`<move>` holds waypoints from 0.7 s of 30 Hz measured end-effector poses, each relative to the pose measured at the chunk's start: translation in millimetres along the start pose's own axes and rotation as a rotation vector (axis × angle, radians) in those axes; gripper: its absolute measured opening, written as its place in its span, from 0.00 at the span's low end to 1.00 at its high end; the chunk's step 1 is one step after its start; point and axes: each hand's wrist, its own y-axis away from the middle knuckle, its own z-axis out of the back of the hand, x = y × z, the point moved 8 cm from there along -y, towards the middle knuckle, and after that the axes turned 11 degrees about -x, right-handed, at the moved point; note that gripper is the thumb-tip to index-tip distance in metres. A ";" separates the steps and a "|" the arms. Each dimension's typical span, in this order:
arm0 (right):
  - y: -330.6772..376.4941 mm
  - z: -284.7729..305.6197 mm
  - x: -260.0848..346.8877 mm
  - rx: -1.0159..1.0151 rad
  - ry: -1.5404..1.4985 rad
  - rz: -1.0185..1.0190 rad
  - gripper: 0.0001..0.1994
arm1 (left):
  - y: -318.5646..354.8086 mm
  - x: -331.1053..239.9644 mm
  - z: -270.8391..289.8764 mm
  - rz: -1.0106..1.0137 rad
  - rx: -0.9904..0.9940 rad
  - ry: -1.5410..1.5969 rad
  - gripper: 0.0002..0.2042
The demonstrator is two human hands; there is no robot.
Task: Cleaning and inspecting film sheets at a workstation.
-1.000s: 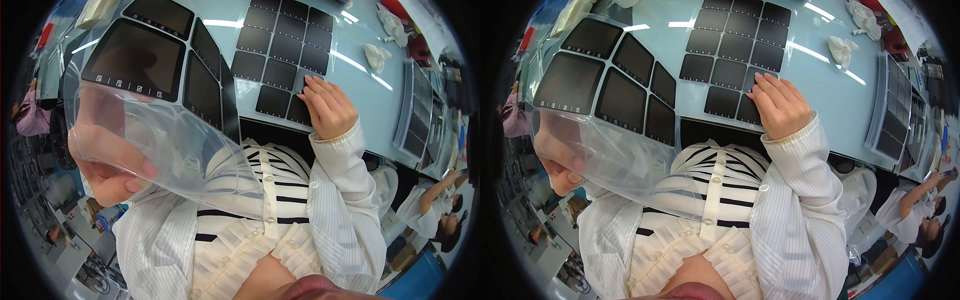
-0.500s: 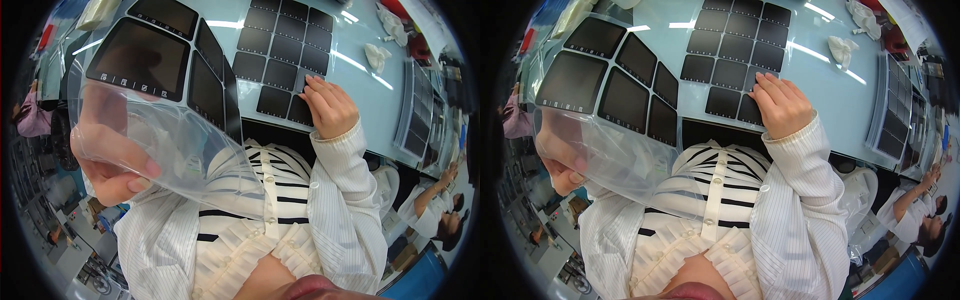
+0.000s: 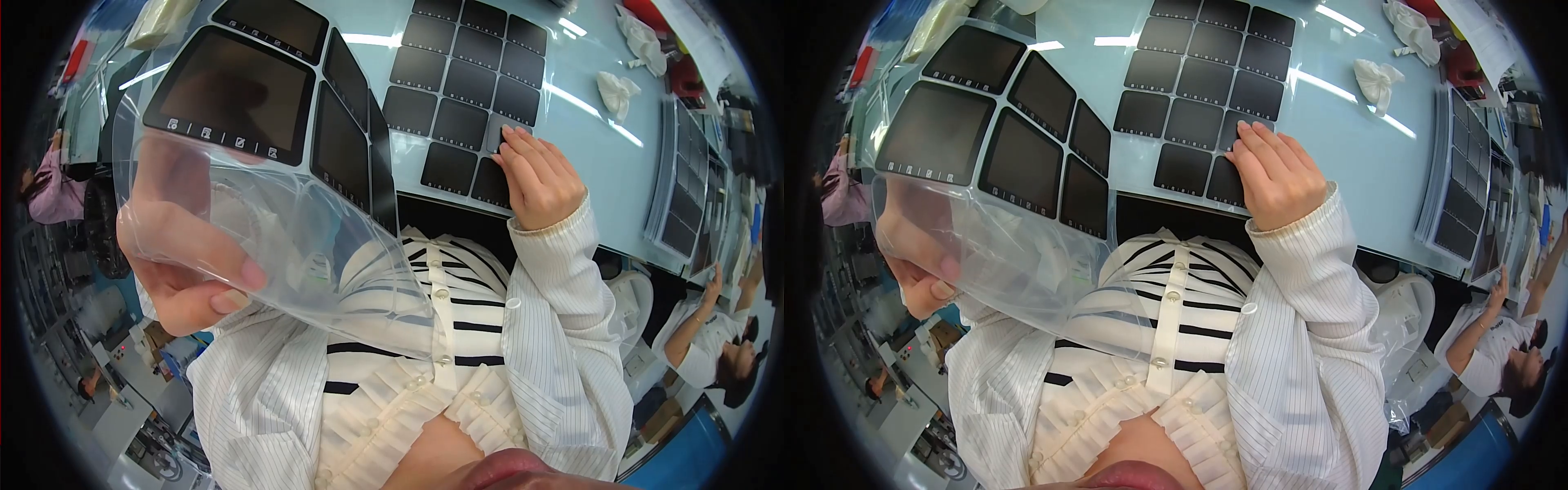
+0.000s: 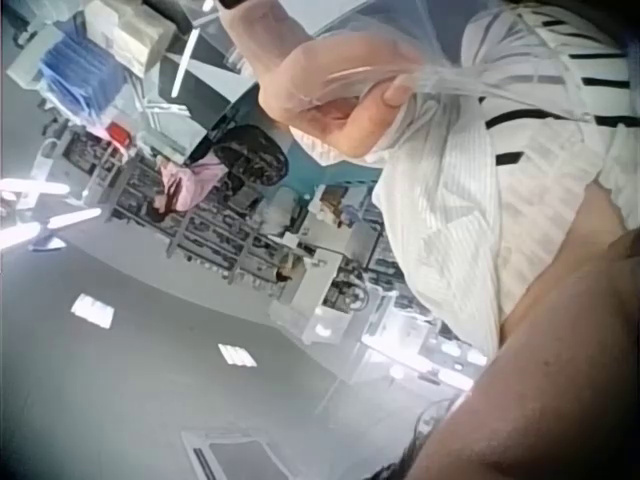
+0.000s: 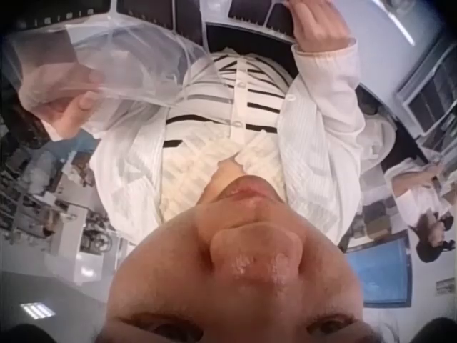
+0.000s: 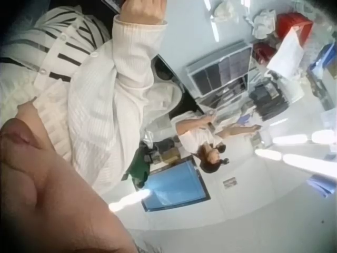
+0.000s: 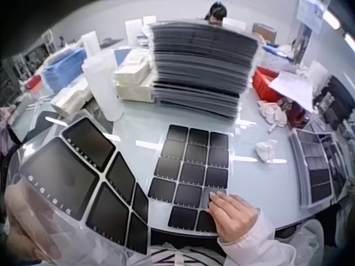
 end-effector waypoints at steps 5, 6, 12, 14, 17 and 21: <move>6.1 4.7 -17.7 -0.082 -0.137 -0.253 0.05 | -2.0 -1.9 -1.6 -0.009 0.026 0.012 0.13; 6.3 4.5 -19.1 -0.082 -0.134 -0.255 0.05 | -7.4 9.0 4.4 -0.011 0.032 0.015 0.13; 0.4 4.5 -1.8 -0.035 -0.059 -0.074 0.05 | -22.6 17.0 -16.9 -0.022 0.052 0.023 0.13; 0.0 2.6 0.1 -0.027 -0.059 -0.055 0.05 | -28.0 18.5 -28.9 -0.025 0.055 0.023 0.13; -2.1 2.1 1.5 0.007 -0.024 -0.044 0.05 | -21.1 10.9 -14.1 -0.030 0.069 0.030 0.12; 1.3 1.9 -5.0 0.027 -0.009 -0.054 0.05 | 7.0 -7.9 4.6 -0.038 0.101 0.047 0.12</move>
